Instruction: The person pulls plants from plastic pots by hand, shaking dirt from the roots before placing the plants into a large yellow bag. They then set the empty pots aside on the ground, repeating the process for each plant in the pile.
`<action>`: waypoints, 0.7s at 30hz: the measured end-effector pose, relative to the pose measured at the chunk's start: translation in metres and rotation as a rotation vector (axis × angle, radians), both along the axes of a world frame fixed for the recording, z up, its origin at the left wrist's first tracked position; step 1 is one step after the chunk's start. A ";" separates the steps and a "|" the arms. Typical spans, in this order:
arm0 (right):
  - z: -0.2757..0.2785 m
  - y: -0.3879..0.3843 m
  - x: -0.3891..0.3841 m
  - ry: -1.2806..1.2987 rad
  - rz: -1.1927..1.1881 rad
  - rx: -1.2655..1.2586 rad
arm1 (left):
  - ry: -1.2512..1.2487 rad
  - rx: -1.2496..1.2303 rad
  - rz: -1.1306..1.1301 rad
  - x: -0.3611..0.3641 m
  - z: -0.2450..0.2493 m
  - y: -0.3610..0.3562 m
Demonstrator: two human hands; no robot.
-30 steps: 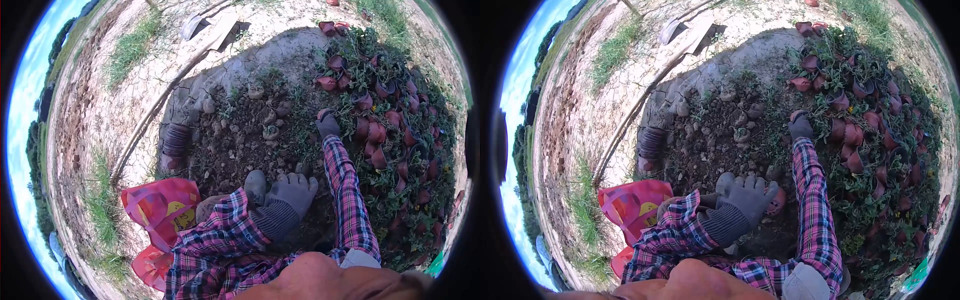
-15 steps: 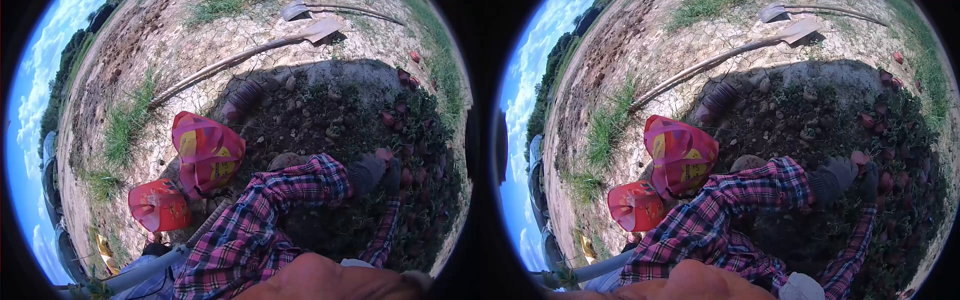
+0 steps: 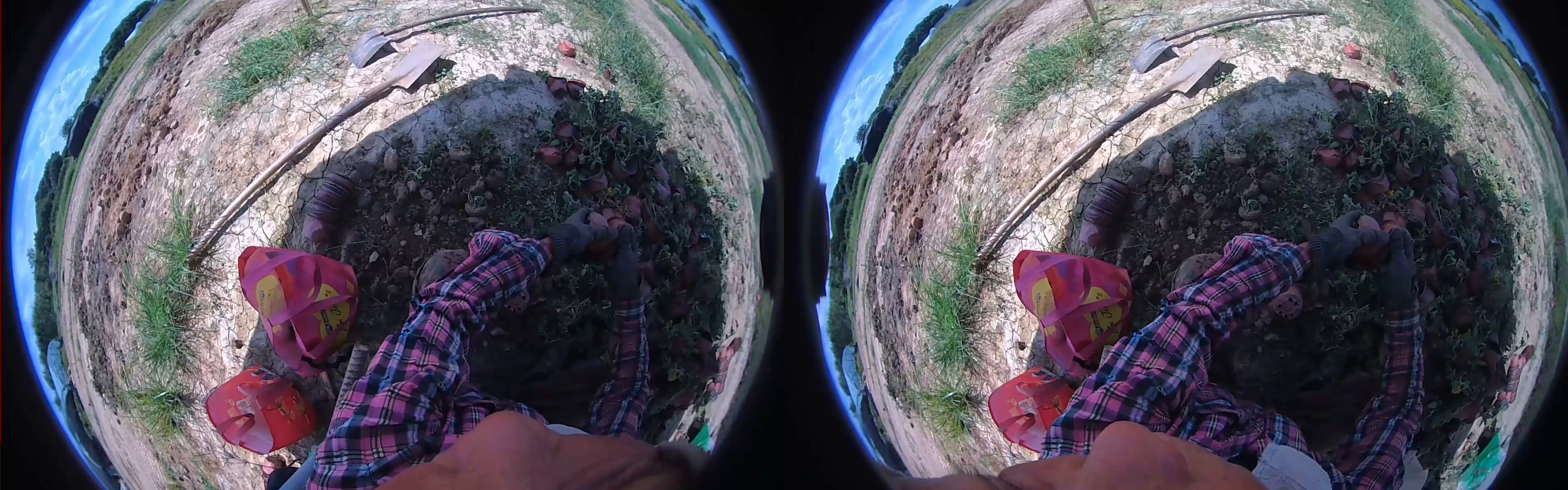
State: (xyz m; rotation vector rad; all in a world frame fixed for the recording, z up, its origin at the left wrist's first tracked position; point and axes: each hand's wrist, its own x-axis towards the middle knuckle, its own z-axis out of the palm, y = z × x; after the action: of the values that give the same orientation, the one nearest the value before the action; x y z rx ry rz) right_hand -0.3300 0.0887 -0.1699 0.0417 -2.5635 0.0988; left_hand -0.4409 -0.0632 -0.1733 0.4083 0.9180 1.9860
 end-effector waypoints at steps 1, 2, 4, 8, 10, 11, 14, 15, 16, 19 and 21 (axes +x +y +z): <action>0.017 -0.017 0.002 -0.105 0.044 -0.668 | 0.111 -0.066 0.023 -0.003 0.002 0.001; 0.034 -0.038 0.000 -0.176 0.114 -1.343 | 0.231 -0.131 0.054 -0.009 0.007 -0.009; 0.045 -0.038 -0.003 -0.303 0.234 -1.983 | 0.373 -0.411 0.232 -0.012 0.034 -0.026; 0.013 -0.023 -0.010 -0.541 0.281 -0.942 | 0.708 -0.378 0.210 -0.006 0.043 -0.034; -0.001 -0.013 -0.013 -0.549 0.253 -0.618 | 1.011 -0.484 0.175 -0.003 0.063 -0.041; -0.011 -0.009 -0.016 -0.536 0.259 -0.783 | 0.977 -0.444 0.111 -0.004 0.066 -0.043; -0.008 -0.010 -0.018 -0.499 0.303 -0.918 | 1.013 -0.536 -0.057 -0.006 0.071 -0.045; -0.021 -0.003 -0.025 -0.459 0.290 -0.668 | 1.033 -0.492 0.020 0.000 0.064 -0.044; -0.030 0.003 -0.023 -0.429 0.262 -0.425 | 1.019 -0.463 0.043 0.002 0.063 -0.043; 0.003 -0.013 -0.018 -0.383 0.232 -0.348 | 0.997 -0.449 0.092 0.000 0.065 -0.043; -0.007 -0.017 -0.024 -0.343 0.291 -0.357 | 1.054 -0.524 0.150 -0.001 0.075 -0.047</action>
State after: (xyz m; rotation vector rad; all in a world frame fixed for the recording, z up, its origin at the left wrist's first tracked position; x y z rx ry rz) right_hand -0.3543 0.0720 -0.1766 0.2828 -2.8199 0.7282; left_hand -0.4422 -0.1098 -0.0985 1.1344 2.0934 1.4848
